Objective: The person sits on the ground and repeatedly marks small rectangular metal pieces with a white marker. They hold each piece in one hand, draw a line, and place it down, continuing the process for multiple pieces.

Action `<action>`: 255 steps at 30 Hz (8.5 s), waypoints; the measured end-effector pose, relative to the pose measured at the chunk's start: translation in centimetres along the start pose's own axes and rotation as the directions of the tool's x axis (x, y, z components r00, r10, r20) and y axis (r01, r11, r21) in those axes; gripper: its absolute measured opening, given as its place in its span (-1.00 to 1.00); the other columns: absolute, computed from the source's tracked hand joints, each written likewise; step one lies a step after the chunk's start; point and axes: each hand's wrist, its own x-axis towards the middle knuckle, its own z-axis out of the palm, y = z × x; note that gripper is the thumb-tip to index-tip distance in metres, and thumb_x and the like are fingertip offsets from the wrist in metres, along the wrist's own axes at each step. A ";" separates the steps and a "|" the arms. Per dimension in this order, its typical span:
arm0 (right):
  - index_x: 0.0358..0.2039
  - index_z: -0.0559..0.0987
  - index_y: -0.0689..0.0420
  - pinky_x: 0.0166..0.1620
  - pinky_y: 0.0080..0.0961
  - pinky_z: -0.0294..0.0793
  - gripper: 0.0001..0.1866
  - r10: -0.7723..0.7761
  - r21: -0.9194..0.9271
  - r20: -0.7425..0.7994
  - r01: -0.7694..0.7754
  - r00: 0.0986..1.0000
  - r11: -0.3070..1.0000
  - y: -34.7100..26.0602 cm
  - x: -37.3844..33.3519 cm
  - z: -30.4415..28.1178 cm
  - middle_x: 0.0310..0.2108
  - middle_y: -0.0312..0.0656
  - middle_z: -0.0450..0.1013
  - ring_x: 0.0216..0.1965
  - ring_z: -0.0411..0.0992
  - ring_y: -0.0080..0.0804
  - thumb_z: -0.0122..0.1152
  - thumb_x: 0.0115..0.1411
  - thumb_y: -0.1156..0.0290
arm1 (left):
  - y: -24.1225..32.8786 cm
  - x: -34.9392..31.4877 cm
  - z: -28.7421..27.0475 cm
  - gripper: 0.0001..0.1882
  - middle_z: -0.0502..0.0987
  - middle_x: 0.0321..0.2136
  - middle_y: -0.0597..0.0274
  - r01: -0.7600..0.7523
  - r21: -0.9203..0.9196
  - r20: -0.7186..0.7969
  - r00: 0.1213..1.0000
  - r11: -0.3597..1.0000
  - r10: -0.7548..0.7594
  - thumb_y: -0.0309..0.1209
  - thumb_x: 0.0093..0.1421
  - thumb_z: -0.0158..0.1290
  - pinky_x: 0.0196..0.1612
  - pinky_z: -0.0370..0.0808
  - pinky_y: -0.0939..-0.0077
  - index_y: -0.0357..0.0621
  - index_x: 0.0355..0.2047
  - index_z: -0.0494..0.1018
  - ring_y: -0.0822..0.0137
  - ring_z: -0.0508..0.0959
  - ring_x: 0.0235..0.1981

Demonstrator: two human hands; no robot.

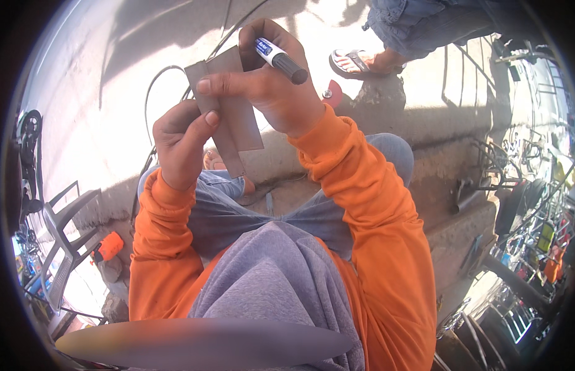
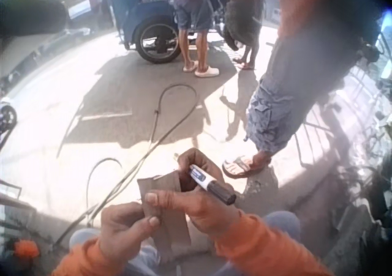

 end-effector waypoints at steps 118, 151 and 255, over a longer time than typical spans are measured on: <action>0.09 0.32 0.25 -0.14 -0.42 0.53 -0.65 -0.263 -0.380 -0.142 0.193 0.954 0.905 0.8 -5.1 0.0 -0.14 0.03 0.47 -0.21 0.51 -0.28 -0.05 0.39 0.32 | -1.5 2.1 -1.0 -0.83 0.48 -0.58 0.38 -0.085 -0.274 0.013 0.996 0.958 0.092 -0.41 0.20 0.10 -0.57 0.34 0.68 -0.31 -0.36 0.52 0.63 0.41 -0.60; -0.24 0.60 0.08 -0.18 -0.41 0.49 -0.75 0.264 -0.892 -0.255 -0.331 0.930 0.308 25.4 -5.1 -13.5 -0.32 -0.03 0.56 -0.29 0.55 -0.18 0.27 0.00 0.52 | 1.6 3.6 -7.8 -0.74 0.57 -0.48 0.14 -0.188 0.144 -0.492 0.838 0.971 0.236 -0.40 0.30 0.01 -0.39 0.53 0.59 -0.39 -0.14 0.47 0.42 0.55 -0.51; -0.19 0.36 0.14 -0.33 -0.62 0.42 -0.77 0.001 0.061 -0.239 0.014 0.971 0.998 7.0 4.3 -3.2 -0.38 -0.32 0.33 -0.35 0.37 -0.56 0.21 0.20 0.53 | -5.7 6.1 0.2 -0.62 0.61 -0.28 0.01 0.054 -0.065 -0.177 0.982 0.996 -0.065 -0.35 0.15 0.17 -0.24 0.59 0.44 -0.38 -0.10 0.50 0.28 0.63 -0.28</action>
